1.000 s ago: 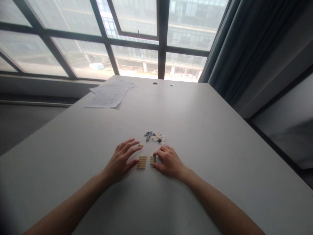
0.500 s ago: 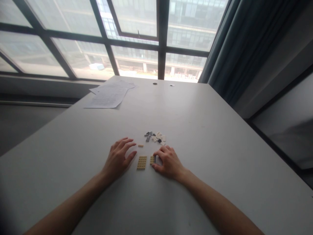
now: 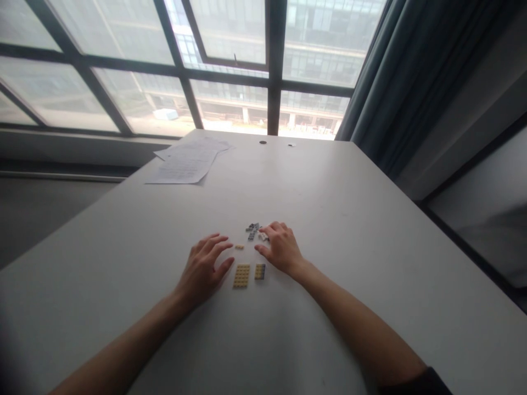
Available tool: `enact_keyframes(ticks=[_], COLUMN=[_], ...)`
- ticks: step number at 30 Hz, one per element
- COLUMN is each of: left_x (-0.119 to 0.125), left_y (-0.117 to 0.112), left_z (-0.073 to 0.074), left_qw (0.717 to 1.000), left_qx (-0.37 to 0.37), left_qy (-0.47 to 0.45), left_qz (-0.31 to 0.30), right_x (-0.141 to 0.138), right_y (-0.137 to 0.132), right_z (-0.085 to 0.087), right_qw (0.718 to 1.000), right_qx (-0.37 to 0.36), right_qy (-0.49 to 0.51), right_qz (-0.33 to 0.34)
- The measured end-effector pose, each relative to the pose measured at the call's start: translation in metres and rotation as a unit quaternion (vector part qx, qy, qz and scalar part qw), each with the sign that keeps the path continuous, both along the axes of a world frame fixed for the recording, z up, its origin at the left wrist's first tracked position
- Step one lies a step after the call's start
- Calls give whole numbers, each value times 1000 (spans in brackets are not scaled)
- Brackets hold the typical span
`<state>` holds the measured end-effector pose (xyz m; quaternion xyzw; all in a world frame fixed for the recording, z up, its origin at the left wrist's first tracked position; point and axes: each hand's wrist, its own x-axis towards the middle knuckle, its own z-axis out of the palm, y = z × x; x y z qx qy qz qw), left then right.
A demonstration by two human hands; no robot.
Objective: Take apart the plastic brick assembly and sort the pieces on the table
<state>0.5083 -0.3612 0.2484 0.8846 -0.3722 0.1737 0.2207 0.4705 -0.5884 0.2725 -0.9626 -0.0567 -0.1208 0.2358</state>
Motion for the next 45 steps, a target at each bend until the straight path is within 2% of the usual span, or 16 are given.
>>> enact_keyframes(ticks=[3,7,15,18,21,23,25,28,29,31,34,37,39,41,43,45], left_x=[0,0,-1,0,0,0,0,0,0,0,0,0,0,1,1,1], left_y=[0,0,0,0,0,0,-1,-1,-1,-1,-1,0,0,0,0,0], left_z=[0,0,0,0,0,0,1,1,1,0,0,0,-1,-1,-1,-1], left_qw=[1000,1000,1000,1000,1000,1000,1000,1000,1000,1000,1000,1000,1000,1000,1000,1000], left_qx=[-2,-10,-15,-16,-11,-10,-11,-14,-13,-12,-6,1,5,7,8,8], left_qy=[-2,0,8,9,6,4,3,1,0,-2,-6,-9,-10,-10,-9,-8], left_qz=[-5,-7,-11,-12,-14,-16,-17,-22,-23,-23,-23,-25,-27,-28,-27,-27], right_x=[18,31,35,29,18,7,-5,-22,-27,-35,-41,-42,-39,-35,-28,-20], right_y=[9,16,13,8,0,-5,-9,-13,-14,-14,-15,-20,-27,-32,-34,-30], right_z=[-3,-8,-13,-12,-9,-7,-5,-3,-2,0,1,-2,-5,-8,-9,-9], right_qw=[999,996,996,999,998,984,943,847,821,790,777,792,831,894,954,985], right_qx=[-47,-78,-70,-38,57,173,326,519,557,598,614,594,542,438,297,170], right_qy=[18,43,49,36,11,15,52,117,127,137,142,139,127,94,49,16], right_qz=[13,-7,11,12,17,26,30,18,11,2,-3,2,-5,-17,-12,11])
